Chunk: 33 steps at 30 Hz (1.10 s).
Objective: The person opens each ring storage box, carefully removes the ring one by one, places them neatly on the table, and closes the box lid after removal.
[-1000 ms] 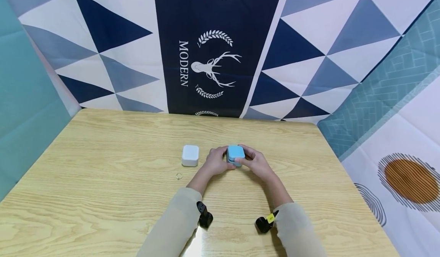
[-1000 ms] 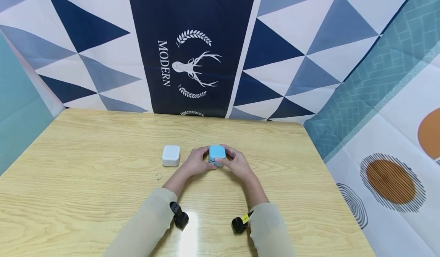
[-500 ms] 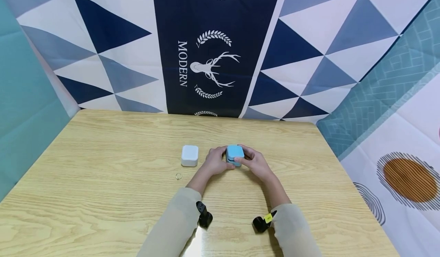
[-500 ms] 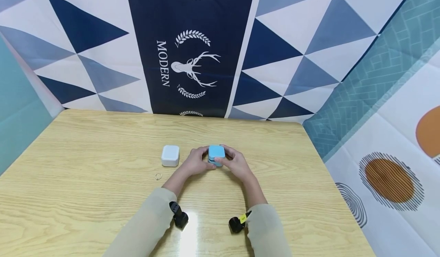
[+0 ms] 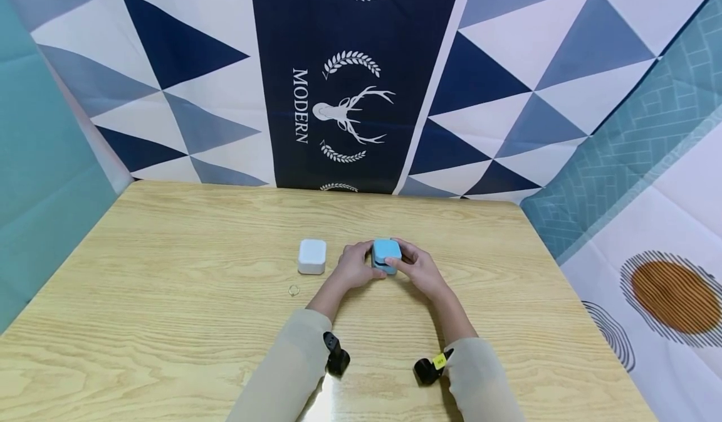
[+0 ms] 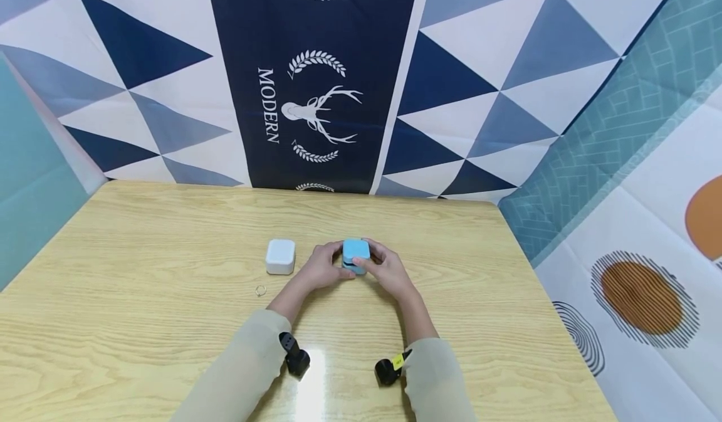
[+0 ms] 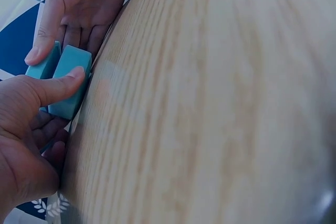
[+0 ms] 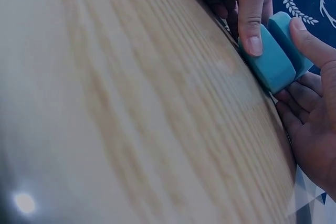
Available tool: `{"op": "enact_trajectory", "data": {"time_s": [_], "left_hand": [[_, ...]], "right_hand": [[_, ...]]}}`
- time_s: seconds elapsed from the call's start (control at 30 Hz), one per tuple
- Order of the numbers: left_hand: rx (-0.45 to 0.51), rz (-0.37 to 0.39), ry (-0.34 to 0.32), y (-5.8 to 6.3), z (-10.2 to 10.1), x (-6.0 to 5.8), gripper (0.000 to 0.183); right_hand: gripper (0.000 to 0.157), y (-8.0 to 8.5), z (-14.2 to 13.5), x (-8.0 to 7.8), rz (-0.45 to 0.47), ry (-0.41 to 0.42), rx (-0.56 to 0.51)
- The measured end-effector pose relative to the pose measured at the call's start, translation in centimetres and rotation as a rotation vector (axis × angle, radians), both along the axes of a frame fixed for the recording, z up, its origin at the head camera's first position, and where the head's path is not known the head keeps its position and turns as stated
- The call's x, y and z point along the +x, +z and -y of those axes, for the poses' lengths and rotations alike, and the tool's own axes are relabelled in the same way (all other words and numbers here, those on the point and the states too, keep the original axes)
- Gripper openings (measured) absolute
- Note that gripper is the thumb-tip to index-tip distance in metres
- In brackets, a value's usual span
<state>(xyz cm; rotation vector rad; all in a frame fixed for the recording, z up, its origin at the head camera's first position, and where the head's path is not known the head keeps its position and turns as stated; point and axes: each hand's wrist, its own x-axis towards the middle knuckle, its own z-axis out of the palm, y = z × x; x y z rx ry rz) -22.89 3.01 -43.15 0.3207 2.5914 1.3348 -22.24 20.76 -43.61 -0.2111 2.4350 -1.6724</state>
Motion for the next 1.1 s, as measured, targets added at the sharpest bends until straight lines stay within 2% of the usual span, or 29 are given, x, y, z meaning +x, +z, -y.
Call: {"op": "enact_trajectory", "data": {"time_s": [0.23, 1.1], "left_hand": [[0.027, -0.011, -0.008, -0.09, -0.07, 0.00, 0.071], [0.012, 0.006, -0.001, -0.32, 0.04, -0.15, 0.072]], "right_hand": [[0.068, 0.10, -0.11, 0.03, -0.003, -0.019, 0.003], [0.067, -0.04, 0.22, 0.14, -0.014, -0.034, -0.003]]}}
